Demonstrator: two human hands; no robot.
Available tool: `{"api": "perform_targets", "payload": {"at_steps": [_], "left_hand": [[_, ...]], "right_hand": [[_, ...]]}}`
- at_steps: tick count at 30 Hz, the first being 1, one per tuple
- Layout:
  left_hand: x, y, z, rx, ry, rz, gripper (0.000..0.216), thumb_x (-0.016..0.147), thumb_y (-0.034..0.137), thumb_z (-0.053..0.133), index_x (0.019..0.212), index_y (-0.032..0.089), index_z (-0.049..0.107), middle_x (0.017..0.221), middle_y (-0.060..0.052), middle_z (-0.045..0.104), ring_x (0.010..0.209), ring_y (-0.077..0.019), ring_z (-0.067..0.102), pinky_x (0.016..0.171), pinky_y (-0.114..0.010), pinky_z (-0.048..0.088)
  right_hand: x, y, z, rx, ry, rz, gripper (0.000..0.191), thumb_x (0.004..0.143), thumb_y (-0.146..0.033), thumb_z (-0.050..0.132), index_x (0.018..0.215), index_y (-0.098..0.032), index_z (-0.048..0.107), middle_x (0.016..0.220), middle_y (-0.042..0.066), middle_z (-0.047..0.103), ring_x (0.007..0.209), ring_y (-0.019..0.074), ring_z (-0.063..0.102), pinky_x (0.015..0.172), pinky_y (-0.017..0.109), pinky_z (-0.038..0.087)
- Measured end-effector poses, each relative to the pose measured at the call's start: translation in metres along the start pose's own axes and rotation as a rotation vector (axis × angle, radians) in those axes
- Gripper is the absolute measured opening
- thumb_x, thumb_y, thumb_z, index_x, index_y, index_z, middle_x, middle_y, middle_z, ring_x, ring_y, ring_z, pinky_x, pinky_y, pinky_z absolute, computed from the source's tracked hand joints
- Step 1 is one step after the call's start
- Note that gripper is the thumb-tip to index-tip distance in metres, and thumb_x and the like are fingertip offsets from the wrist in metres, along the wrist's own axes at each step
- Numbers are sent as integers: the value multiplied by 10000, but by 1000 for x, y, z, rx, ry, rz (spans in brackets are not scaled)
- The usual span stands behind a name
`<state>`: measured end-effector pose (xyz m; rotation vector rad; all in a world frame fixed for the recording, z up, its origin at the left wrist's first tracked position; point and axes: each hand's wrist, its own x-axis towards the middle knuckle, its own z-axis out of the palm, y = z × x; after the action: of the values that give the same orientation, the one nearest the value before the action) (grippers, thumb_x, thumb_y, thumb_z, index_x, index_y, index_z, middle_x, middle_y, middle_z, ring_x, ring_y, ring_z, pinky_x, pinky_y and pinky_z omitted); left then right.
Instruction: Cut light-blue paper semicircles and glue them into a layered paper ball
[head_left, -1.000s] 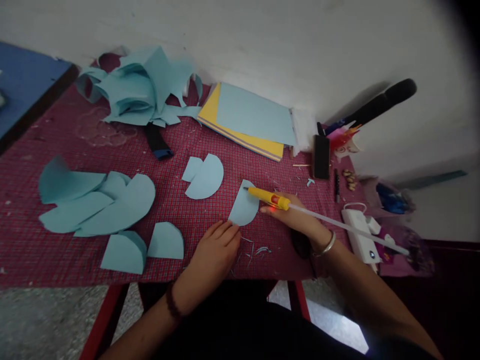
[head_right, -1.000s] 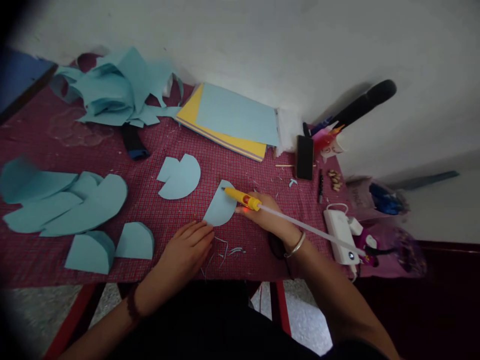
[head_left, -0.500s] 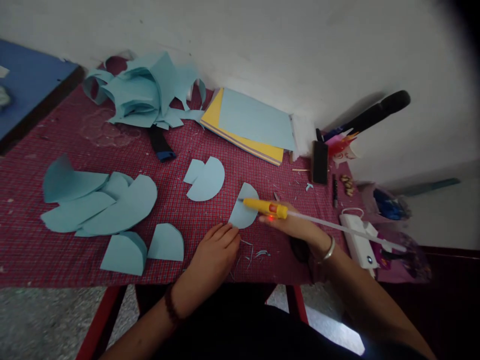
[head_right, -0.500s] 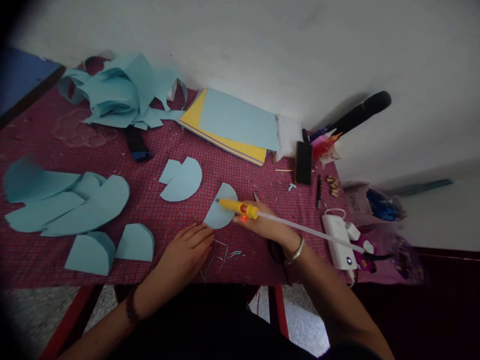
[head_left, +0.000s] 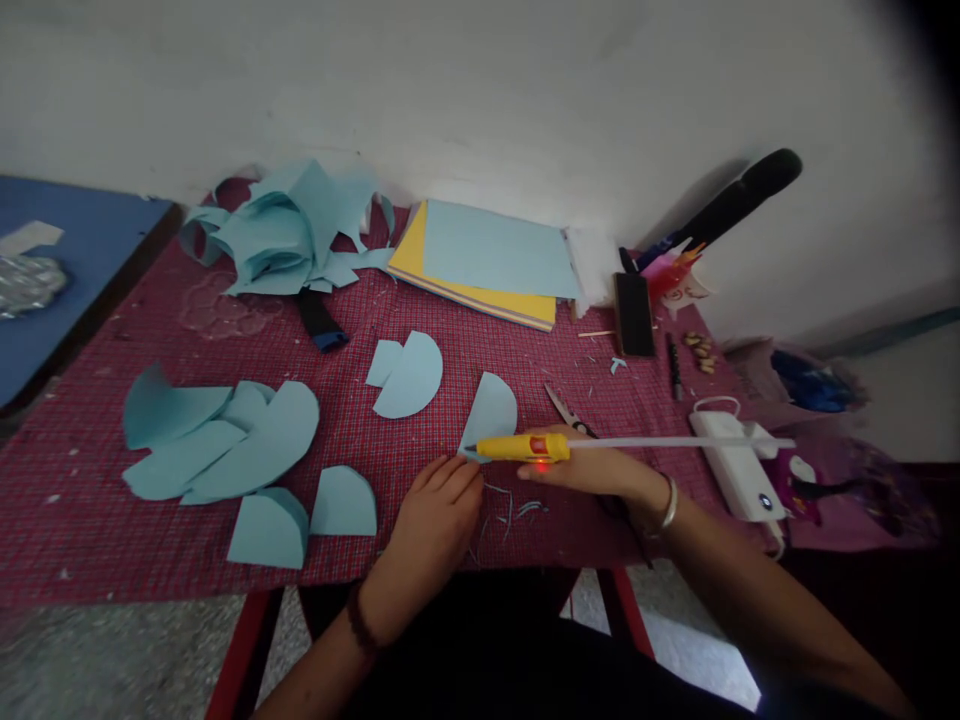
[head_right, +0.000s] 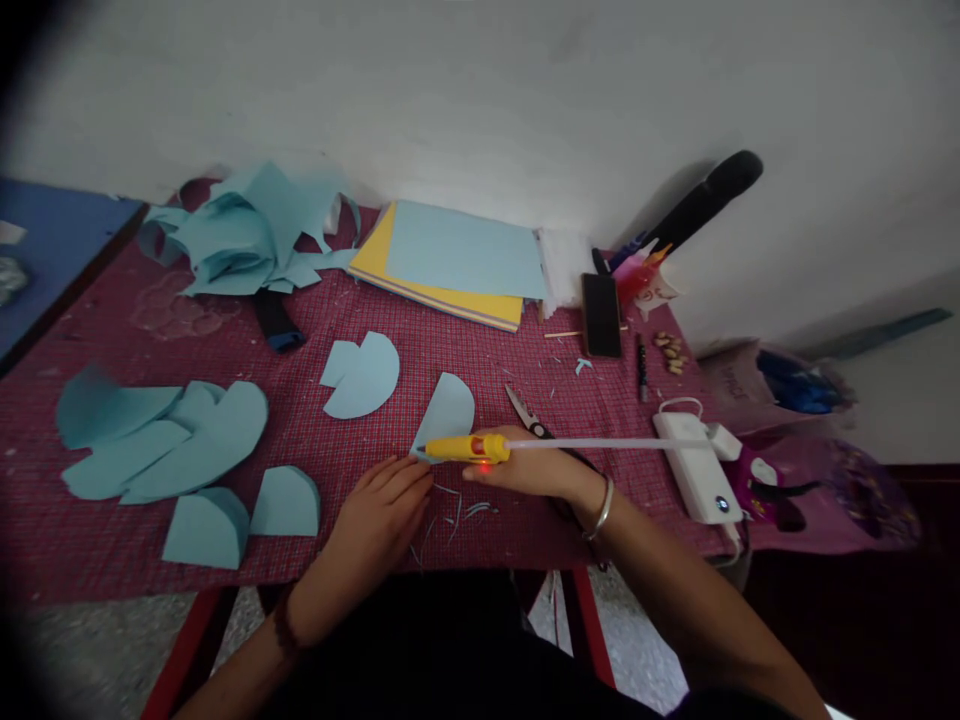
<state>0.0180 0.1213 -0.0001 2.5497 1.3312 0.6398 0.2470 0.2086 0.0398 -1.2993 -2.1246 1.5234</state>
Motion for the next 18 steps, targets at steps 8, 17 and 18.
{"api": "perform_targets", "payload": {"at_steps": [8, 17, 18], "left_hand": [[0, 0, -2, 7, 0, 1, 259, 902, 99, 516, 1130, 137, 632, 1200, -92, 677, 1083, -230, 609, 934, -382, 487], [2, -2, -5, -7, 14, 17, 246, 901, 113, 527, 1116, 127, 645, 1180, -105, 684, 1052, -233, 616, 930, -391, 487], [2, -2, -6, -10, 6, 16, 248, 902, 112, 524, 1119, 128, 643, 1185, -104, 681, 1057, -231, 613, 934, -389, 483]], "right_hand": [[-11, 7, -24, -163, 148, 51, 257, 819, -394, 661, 1009, -224, 693, 852, 17, 714, 692, 171, 629, 648, 314, 528], [-24, -9, -30, -367, 146, 115, 172, 811, -376, 659, 863, -214, 679, 793, 27, 684, 663, 165, 597, 616, 290, 463], [-24, -9, -30, -339, 103, 99, 174, 803, -389, 670, 851, -222, 678, 777, 20, 681, 649, 161, 591, 603, 286, 458]]}}
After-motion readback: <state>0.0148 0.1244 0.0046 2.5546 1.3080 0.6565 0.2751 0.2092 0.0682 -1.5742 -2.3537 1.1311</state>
